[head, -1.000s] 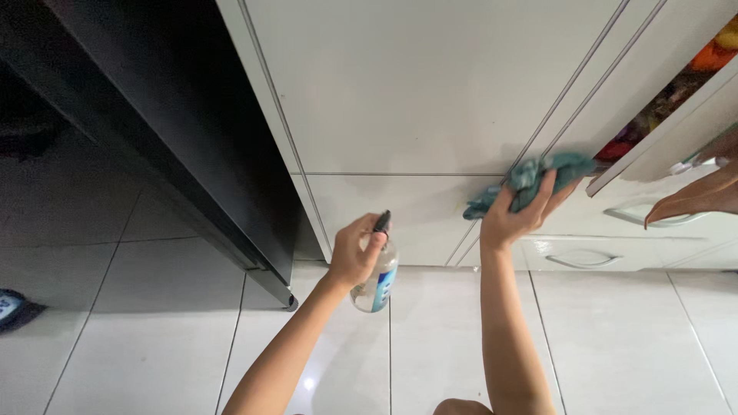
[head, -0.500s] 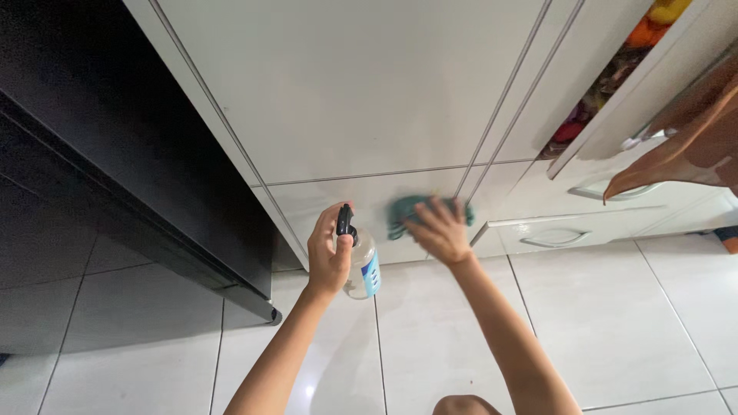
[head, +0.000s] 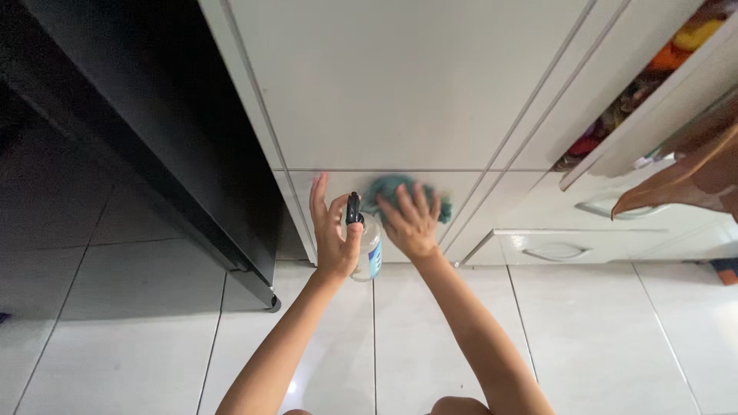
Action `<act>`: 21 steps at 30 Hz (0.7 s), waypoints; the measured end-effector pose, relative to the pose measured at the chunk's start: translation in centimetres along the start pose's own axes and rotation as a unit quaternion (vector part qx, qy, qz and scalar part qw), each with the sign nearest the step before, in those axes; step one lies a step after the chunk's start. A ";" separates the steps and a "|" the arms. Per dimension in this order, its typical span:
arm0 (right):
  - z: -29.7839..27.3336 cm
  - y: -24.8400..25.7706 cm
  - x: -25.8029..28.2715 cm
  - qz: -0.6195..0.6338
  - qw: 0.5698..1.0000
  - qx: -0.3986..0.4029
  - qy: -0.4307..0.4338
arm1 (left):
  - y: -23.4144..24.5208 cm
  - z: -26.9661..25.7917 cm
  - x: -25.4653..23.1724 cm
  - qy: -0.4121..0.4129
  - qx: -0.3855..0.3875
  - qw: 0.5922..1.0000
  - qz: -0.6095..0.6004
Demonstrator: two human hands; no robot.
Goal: The person sprays a cleaning solution onto white cabinet doors and wipes them with a green cloth. They clean multiple sections of the cabinet, moving from the lower drawers to the upper doors and side panels.
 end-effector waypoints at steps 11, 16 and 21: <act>4.2 9.3 -11.1 0.049 0.951 -0.182 -0.244 | 4.1 -0.3 2.3 -0.009 -0.035 0.998 0.055; 9.6 8.1 -5.9 0.014 0.962 -0.165 -0.217 | 5.8 -0.1 3.3 0.009 -0.036 0.999 0.027; 8.7 1.6 4.1 -0.013 1.000 -0.013 0.024 | 6.5 0.1 3.7 -0.002 -0.046 0.999 0.025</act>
Point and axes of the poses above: each hand's wrist, its own z-axis towards the middle knuckle, its own y-axis out of the back of the hand, x = y × z, the point moved 7 cm from there along z, towards the middle knuckle, and after that the axes turned 2 degrees about z, right-handed, at the moved point
